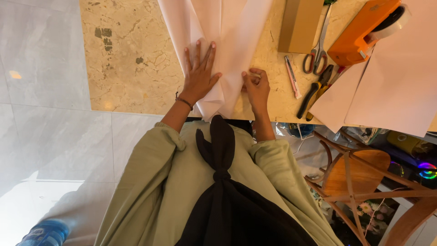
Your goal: The person folds paper around a small box containing flowers, secures the paper with tape, and ties a green ribbon around the bouquet.
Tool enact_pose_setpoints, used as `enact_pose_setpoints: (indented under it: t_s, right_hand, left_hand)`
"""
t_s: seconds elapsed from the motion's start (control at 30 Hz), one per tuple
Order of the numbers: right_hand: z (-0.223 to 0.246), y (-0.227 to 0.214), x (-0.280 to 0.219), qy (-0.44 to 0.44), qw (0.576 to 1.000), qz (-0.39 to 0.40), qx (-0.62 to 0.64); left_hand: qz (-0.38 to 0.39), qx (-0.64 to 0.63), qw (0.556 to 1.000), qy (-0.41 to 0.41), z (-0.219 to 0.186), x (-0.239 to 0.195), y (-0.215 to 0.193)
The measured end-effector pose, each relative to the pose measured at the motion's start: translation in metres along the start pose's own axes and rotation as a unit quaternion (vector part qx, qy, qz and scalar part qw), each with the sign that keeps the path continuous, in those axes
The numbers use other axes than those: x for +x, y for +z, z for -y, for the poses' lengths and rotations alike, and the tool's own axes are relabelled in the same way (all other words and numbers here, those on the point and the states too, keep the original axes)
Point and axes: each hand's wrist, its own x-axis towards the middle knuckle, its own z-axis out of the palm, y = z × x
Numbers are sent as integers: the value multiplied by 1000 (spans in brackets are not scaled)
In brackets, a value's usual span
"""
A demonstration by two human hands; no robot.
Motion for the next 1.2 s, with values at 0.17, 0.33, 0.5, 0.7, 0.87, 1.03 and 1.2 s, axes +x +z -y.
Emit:
enact_pose_setpoints:
  t_s: [0.17, 0.33, 0.5, 0.7, 0.87, 1.03, 1.2]
  right_hand:
    - [4, -14, 9, 29, 998, 51, 33]
    - [11, 11, 3, 59, 991, 108, 61]
    - [13, 37, -10, -7, 997, 41, -70]
    - [13, -55, 31, -301, 930, -210, 2]
    - [52, -207, 70, -201, 926, -317, 28]
    - [78, -245, 99, 76, 990, -91, 70]
    - [79, -245, 122, 133, 946, -138, 260]
  left_hand:
    - [16, -7, 1000, 2, -1, -1, -3]
    - [-9, 23, 1000, 17, -5, -2, -9]
    - [-22, 18, 999, 14, -5, -2, -11]
    - [-40, -53, 997, 35, 0, -2, -7]
    - [66, -99, 993, 27, 6, -2, -9]
    - [130, -61, 989, 25, 8, 2, -12]
    - [157, -54, 986, 17, 11, 1, -6]
